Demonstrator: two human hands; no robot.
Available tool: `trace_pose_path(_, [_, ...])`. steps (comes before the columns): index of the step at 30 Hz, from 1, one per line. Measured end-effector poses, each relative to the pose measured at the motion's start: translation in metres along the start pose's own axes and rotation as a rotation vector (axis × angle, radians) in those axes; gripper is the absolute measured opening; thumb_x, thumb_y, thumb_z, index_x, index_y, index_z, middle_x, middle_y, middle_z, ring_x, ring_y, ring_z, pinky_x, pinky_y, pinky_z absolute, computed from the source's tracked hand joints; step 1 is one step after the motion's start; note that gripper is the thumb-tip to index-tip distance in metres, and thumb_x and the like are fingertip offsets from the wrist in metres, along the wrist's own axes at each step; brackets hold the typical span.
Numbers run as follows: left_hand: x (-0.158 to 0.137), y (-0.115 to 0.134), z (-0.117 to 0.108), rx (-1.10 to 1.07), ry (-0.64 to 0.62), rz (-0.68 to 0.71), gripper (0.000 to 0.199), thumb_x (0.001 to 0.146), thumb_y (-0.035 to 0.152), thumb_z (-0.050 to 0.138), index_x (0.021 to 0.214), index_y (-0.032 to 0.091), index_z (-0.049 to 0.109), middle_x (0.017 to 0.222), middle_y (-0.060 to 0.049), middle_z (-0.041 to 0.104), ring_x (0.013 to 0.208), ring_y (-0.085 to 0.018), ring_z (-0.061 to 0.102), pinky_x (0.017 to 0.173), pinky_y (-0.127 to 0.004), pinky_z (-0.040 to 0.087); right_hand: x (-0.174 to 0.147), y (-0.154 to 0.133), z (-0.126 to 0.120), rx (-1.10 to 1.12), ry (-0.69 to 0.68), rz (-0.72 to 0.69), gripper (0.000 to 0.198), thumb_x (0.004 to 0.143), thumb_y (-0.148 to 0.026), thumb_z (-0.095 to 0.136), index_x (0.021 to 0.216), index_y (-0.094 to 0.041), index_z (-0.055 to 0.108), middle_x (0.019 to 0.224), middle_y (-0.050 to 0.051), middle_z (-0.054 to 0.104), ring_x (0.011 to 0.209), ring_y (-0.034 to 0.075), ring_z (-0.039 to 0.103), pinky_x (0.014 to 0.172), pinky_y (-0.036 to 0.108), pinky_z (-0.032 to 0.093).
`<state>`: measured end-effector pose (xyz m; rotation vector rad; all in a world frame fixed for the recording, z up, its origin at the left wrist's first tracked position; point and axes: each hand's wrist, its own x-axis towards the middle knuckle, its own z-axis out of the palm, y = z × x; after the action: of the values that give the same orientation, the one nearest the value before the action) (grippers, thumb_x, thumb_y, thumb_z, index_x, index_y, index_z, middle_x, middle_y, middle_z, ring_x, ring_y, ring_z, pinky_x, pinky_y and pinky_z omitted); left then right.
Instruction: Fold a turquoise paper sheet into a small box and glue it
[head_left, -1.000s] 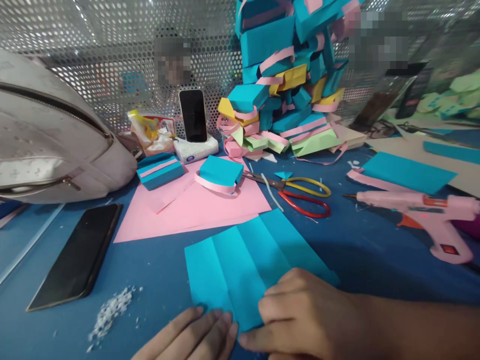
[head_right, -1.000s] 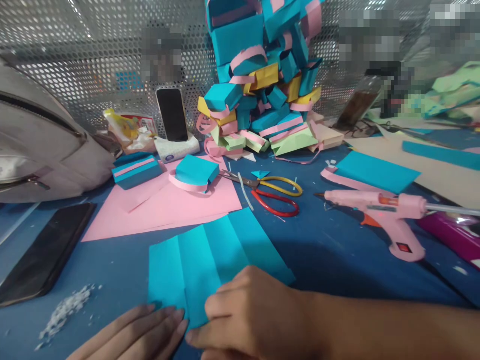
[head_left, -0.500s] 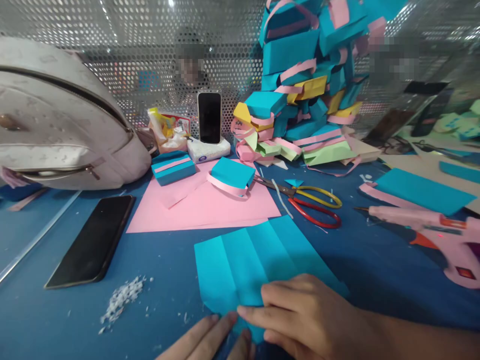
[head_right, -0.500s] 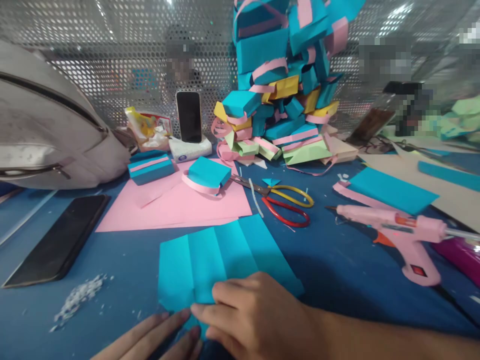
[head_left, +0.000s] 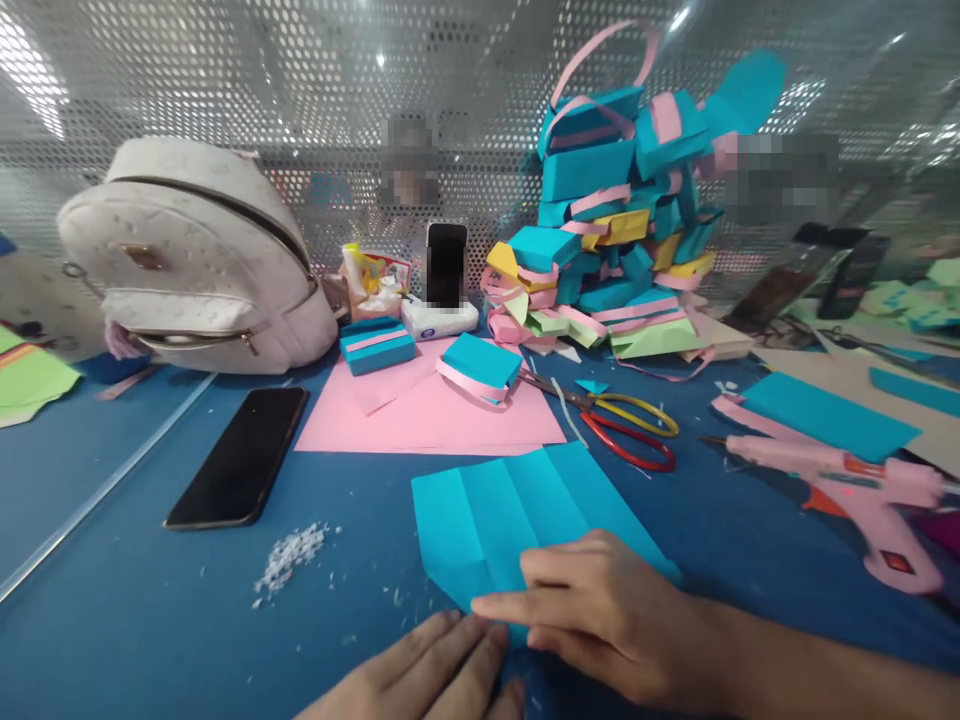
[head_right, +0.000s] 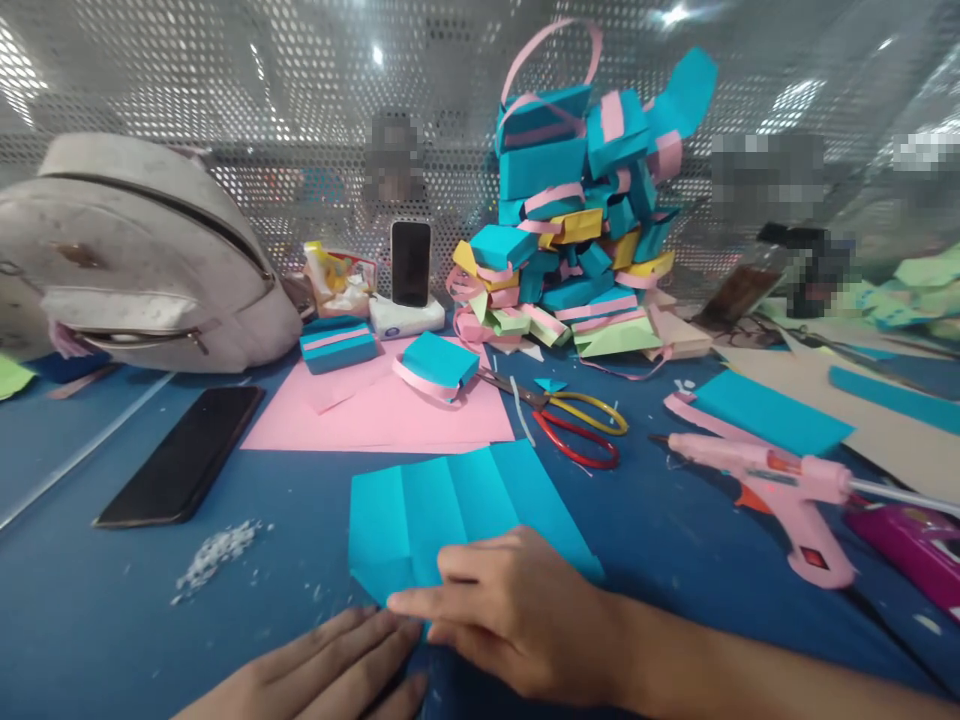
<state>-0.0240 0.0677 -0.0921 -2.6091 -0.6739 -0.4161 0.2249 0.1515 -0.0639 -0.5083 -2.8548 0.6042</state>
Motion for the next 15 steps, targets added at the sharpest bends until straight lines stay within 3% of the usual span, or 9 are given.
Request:
trace_pose_path(5, [0.010,-0.008,-0.024,-0.064,-0.161,0.069,0.036,0.102,0.025,0.040,0.132,0.015,0.056,0.129,-0.005,0.066,0.114,-0.019,0.065,0.100,-0.028,0.052,0.010,0.004,-0.007,-0.127,-0.077,-0.076,0.039,0.105,-0.041,0.032,0.139,-0.034,0.051,0.083,-0.002,0.059,0.062,0.011,0.052,0.054,0.027,0.024])
trace_pose_path(8, [0.016,-0.013,-0.038,-0.112,-0.165,0.074,0.036,0.101,0.025,0.043,0.132,0.011,0.055,0.127,-0.008,0.067,0.117,-0.020,0.063,0.104,-0.030,0.049,0.019,0.004,-0.014,-0.199,-0.105,-0.112,0.039,0.105,-0.042,0.035,0.139,-0.035,0.050,0.088,-0.002,0.060,0.063,0.011,0.052,0.053,0.027,0.024])
trace_pose_path(15, [0.015,-0.007,-0.029,-0.123,-0.103,0.033,0.034,0.100,0.018,0.042,0.129,0.012,0.057,0.116,-0.007,0.072,0.108,-0.021,0.068,0.098,-0.032,0.053,0.032,-0.015,-0.025,-0.337,-0.134,-0.134,0.034,0.102,-0.038,0.042,0.133,-0.030,0.056,0.090,0.000,0.065,0.065,0.012,0.056,0.050,0.030,0.018])
